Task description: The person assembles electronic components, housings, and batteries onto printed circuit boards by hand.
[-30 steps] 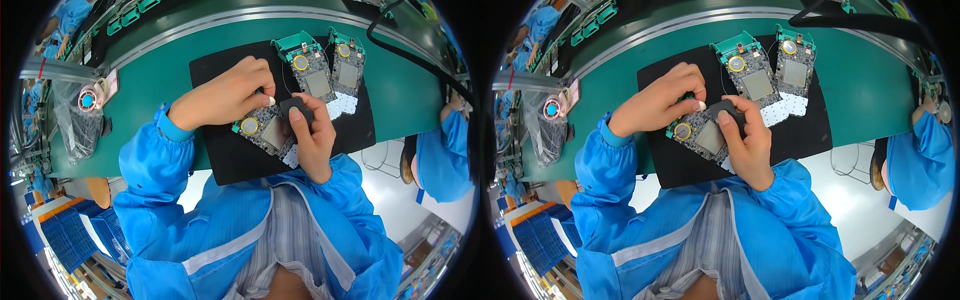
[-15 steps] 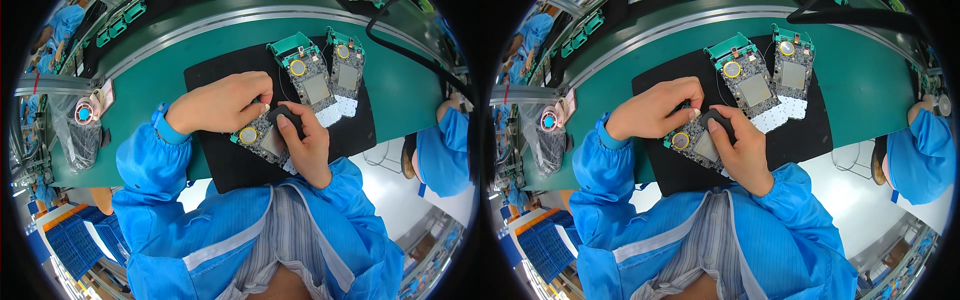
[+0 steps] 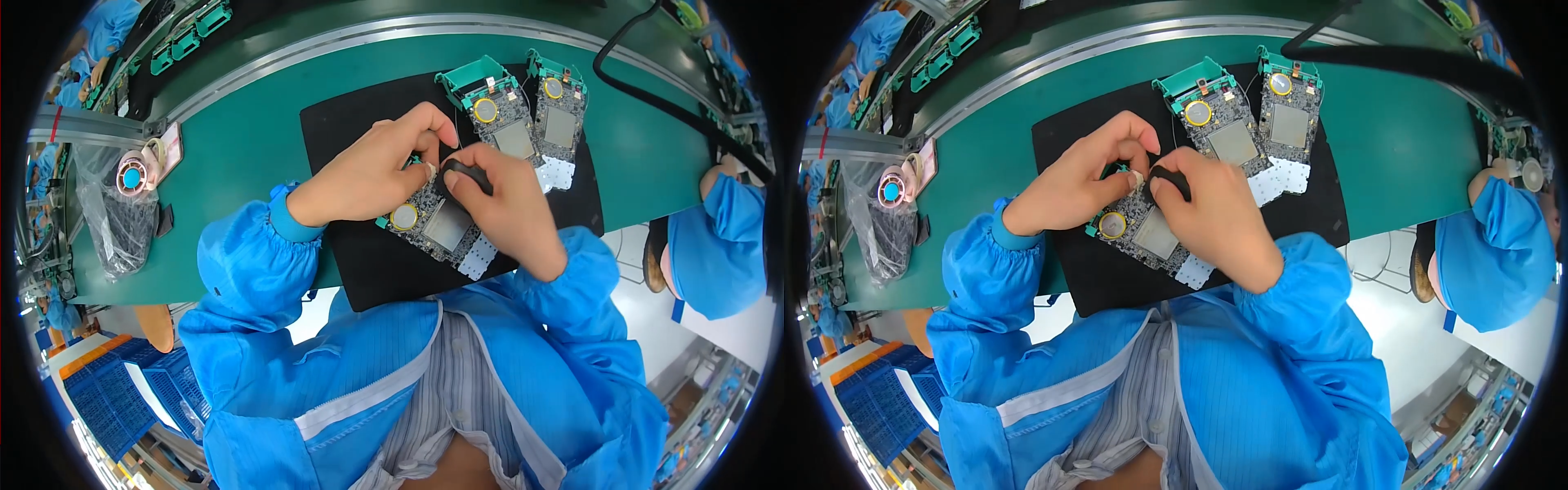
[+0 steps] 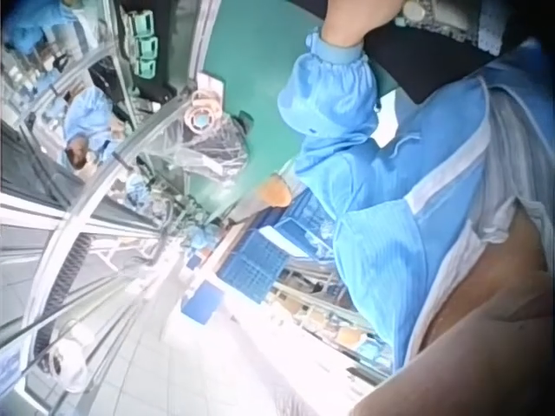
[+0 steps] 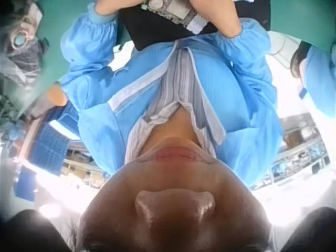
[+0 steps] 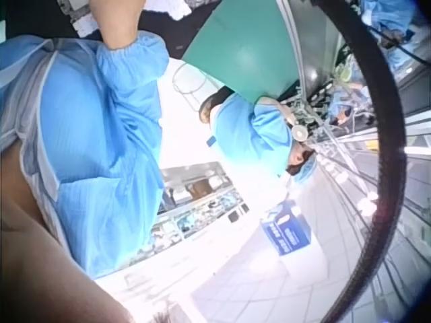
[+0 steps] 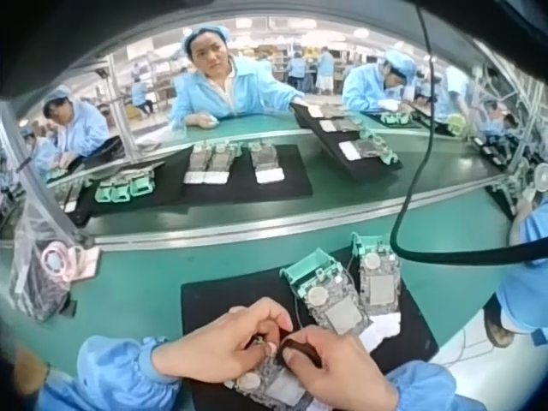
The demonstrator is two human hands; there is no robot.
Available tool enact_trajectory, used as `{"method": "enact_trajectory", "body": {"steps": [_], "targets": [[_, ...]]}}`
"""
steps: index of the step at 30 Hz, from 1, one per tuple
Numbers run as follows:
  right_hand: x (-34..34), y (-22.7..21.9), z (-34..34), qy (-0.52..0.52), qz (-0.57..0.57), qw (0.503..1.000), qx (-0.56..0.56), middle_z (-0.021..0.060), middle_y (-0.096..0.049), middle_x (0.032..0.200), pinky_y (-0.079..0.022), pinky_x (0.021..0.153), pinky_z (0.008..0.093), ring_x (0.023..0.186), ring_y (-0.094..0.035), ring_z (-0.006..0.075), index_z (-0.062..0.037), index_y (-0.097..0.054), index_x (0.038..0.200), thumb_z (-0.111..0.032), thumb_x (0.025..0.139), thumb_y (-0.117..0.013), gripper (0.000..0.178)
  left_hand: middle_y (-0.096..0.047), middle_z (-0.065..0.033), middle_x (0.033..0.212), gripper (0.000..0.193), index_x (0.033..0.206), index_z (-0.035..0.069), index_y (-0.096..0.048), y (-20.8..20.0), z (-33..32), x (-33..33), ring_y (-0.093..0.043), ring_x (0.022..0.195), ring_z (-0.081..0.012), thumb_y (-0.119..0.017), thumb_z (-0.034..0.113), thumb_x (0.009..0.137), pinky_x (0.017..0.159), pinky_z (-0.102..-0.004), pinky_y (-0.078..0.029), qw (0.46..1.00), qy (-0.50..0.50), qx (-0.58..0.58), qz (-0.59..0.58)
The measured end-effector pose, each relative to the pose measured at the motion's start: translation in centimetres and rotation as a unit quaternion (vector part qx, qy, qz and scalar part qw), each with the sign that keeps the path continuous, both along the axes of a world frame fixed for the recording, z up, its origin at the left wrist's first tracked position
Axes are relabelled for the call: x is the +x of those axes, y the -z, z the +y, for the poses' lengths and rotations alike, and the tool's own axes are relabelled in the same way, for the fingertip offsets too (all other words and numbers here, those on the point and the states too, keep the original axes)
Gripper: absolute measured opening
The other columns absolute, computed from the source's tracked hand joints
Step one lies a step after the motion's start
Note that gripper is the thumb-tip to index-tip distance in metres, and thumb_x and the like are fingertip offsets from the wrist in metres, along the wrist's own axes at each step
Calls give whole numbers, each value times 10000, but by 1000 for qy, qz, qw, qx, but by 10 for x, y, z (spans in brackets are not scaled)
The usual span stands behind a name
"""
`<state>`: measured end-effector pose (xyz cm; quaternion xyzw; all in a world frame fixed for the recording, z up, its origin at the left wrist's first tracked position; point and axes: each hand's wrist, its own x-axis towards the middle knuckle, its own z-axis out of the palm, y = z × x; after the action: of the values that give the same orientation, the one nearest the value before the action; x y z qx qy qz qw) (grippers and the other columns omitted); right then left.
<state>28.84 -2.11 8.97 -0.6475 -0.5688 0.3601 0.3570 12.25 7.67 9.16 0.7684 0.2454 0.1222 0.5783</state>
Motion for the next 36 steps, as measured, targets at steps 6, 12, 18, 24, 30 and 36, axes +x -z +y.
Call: {"method": "enact_trajectory", "body": {"steps": [6, 12, 18, 24, 30, 36], "targets": [[-27, 24, -49, 71, 163, 980, 87, 103, -591, 1059, -454, 732, 256, 834, -547, 128, 5, -540, 1015, -92, 939, -537, 123, -604, -43, 838, 287, 1030, 71, -521, -18, 4, -7, -547, 919, -210, -522, -67, 779, 966, -365, -311, 968, 81, 236, 34], [-17, 18, -36, 64, 100, 965, 232, 215, -510, 1303, -424, 955, 342, 1189, -523, 296, 1, -550, 1010, -103, 924, -559, 135, -597, -46, 1067, 370, 1053, 106, -591, -24, -8, -19, -497, 1191, -250, -517, -94, 751, 1113, -594, -111, 884, -37, 459, 86], [62, 20, -16, 75, -29, 975, 208, 204, -449, 1396, -420, 928, 318, 1165, -528, 258, -1, -533, 993, -130, 946, -517, 138, -459, -130, 1368, 494, 1234, 58, -543, 18, -123, -11, -375, 1334, -259, -627, 330, 829, 1103, -544, -165, 891, 6, 438, 116], [26, 25, -36, 68, -20, 979, 190, 201, -414, 1421, -402, 948, 311, 1161, -524, 259, -13, -517, 1046, -165, 968, -493, 173, -477, -156, 1346, 505, 1239, 18, -523, 34, -121, -27, -397, 1313, -287, -643, 295, 833, 1113, -491, -199, 891, -117, 416, 135], [57, 15, -25, 62, 14, 998, 24, 55, -652, 875, -448, 669, 255, 739, -557, 110, -11, -595, 967, -157, 921, -572, 154, -509, -180, 1294, 363, 1137, 20, -552, 25, -131, 28, -398, 1239, -351, -649, 170, 821, 1008, -470, -309, 922, -246, 298, 1], [51, 31, -54, 93, 276, 956, 23, -15, -584, 851, -408, 705, 207, 793, -498, 49, -14, -604, 959, -168, 937, -576, 158, -567, -141, 1210, 363, 1101, 44, -562, 27, -138, 36, -439, 1071, -312, -684, 49, 759, 935, -403, -380, 920, -281, 267, -60]]}}
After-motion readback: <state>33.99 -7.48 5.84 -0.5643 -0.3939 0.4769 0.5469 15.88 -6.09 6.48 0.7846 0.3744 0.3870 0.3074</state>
